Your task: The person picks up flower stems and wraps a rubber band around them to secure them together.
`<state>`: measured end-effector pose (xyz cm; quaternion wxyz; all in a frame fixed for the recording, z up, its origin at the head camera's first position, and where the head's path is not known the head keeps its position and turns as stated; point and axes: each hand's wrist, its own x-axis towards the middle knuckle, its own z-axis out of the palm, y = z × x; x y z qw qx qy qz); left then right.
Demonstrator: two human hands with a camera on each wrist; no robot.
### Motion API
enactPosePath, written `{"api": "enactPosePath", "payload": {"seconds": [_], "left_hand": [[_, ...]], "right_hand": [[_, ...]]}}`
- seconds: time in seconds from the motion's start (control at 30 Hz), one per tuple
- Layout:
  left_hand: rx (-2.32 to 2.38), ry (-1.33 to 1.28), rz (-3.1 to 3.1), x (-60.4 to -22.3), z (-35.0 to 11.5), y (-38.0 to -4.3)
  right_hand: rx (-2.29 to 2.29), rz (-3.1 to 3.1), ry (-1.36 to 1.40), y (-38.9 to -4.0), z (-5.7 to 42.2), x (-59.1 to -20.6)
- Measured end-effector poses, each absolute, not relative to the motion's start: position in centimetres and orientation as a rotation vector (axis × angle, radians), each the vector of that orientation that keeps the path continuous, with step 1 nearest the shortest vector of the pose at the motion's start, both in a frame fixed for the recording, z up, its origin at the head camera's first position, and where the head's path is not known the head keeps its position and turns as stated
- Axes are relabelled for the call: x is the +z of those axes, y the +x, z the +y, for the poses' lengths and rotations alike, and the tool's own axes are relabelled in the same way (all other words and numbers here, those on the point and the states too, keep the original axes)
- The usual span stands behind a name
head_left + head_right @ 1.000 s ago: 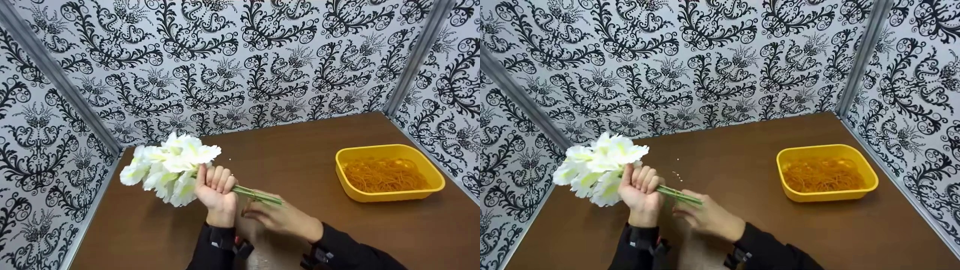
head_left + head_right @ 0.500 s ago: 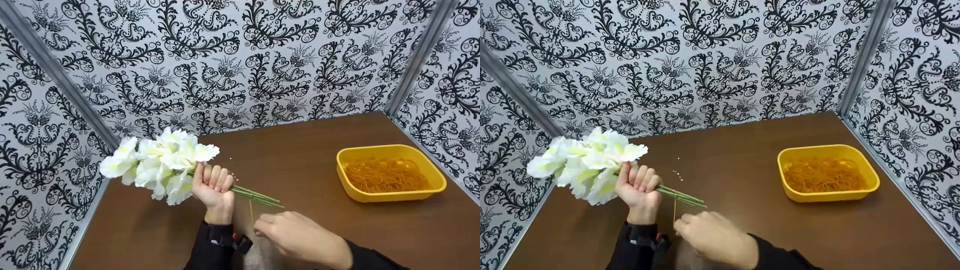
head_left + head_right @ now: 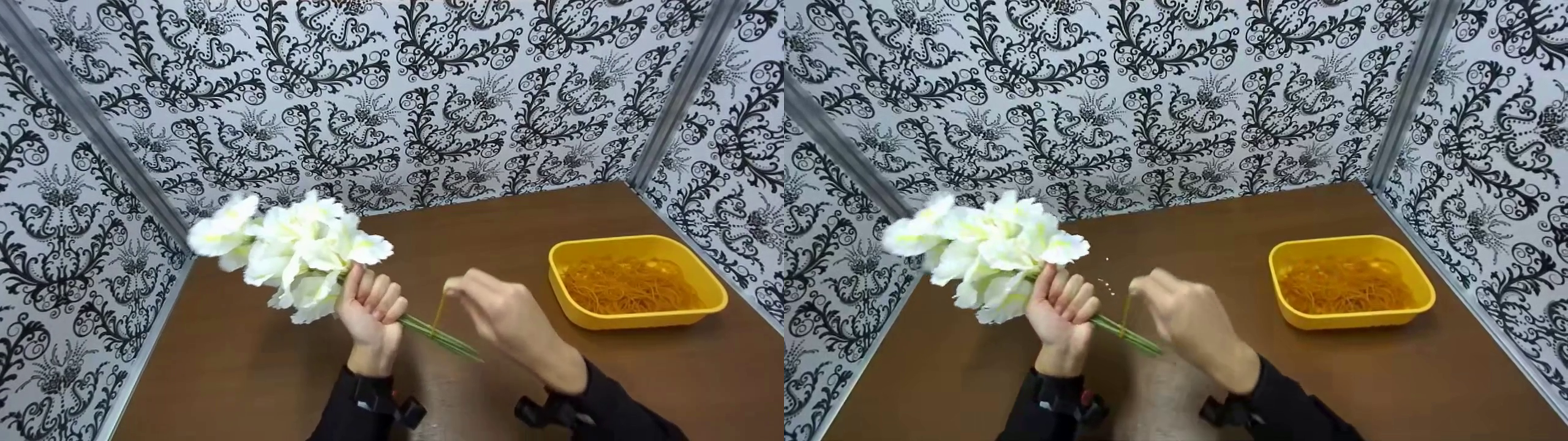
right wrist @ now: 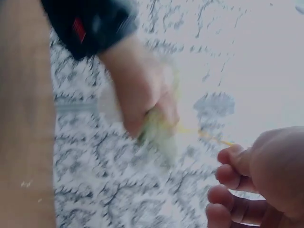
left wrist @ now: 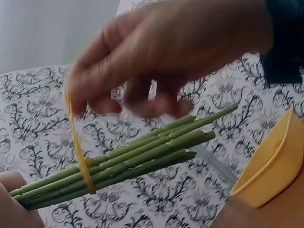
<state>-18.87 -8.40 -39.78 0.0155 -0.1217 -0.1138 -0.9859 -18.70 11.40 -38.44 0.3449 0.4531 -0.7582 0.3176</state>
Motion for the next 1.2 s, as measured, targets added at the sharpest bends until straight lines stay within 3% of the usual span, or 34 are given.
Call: {"api": "enactPosePath", "payload": {"seconds": [0.33,0.47,0.63,0.73,0.93,1.2], "left_hand": [[-3.274,-0.608,-0.228,-39.7,-5.9,-16.7],[-3.236,-0.671,-0.097,-39.3,-6.3,-16.4],[-3.125,-0.552,0.022,-38.6,-7.8,-16.7],[-3.058,-0.48,0.032,-38.4,-8.6,-17.0],[-2.957,-0.463,0.009,-38.5,-9.7,-17.8],[-2.946,-0.454,-0.049,-38.5,-10.2,-18.3]], "right_hand": [[0.888,-2.162,1.143,-21.8,10.3,-42.3],[0.846,-2.261,1.198,-20.8,8.6,-43.9],[0.847,-2.265,1.427,-17.5,6.3,-45.1],[0.812,-2.314,1.545,-15.5,5.6,-44.9],[0.52,-2.416,1.481,-12.8,6.7,-42.4],[0.642,-2.083,1.453,-12.8,9.7,-38.9]]}}
